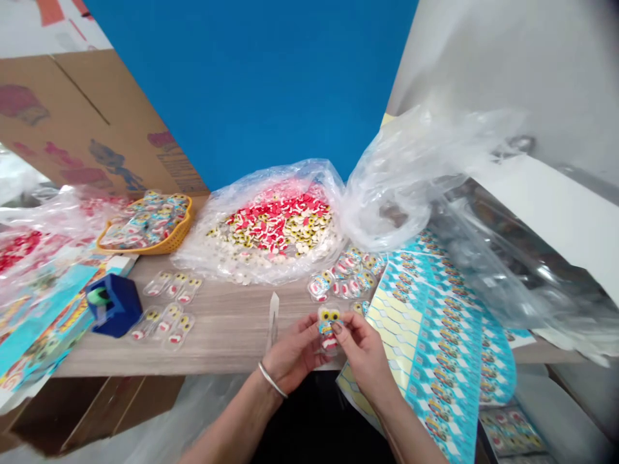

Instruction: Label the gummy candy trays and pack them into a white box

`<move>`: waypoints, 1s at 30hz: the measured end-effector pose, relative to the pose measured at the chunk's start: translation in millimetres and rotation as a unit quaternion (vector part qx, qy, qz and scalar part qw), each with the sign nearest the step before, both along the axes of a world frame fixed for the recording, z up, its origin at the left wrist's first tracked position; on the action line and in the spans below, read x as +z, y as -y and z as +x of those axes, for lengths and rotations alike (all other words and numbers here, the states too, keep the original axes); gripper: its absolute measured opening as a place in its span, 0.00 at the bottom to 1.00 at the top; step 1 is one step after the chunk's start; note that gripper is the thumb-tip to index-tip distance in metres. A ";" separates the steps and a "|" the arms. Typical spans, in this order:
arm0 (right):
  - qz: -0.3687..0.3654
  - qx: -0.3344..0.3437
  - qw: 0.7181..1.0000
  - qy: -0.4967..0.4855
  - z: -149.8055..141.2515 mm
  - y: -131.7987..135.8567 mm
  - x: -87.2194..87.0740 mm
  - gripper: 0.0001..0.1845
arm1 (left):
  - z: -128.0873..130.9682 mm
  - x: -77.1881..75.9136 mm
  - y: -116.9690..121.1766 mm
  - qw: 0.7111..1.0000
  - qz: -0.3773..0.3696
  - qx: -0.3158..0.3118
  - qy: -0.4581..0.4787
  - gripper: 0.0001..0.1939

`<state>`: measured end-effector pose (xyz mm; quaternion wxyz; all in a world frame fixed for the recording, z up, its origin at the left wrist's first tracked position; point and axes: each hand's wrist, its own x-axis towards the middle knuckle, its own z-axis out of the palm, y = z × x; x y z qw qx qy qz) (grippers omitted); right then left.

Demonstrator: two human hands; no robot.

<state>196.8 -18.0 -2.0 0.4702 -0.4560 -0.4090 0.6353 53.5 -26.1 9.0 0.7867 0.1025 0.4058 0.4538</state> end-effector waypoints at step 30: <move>0.101 0.003 0.990 0.097 59.0 -9.5 -19.8 0.42 | 51.4 -7.9 -37.2 0.982 0.052 0.043 -0.178 0.24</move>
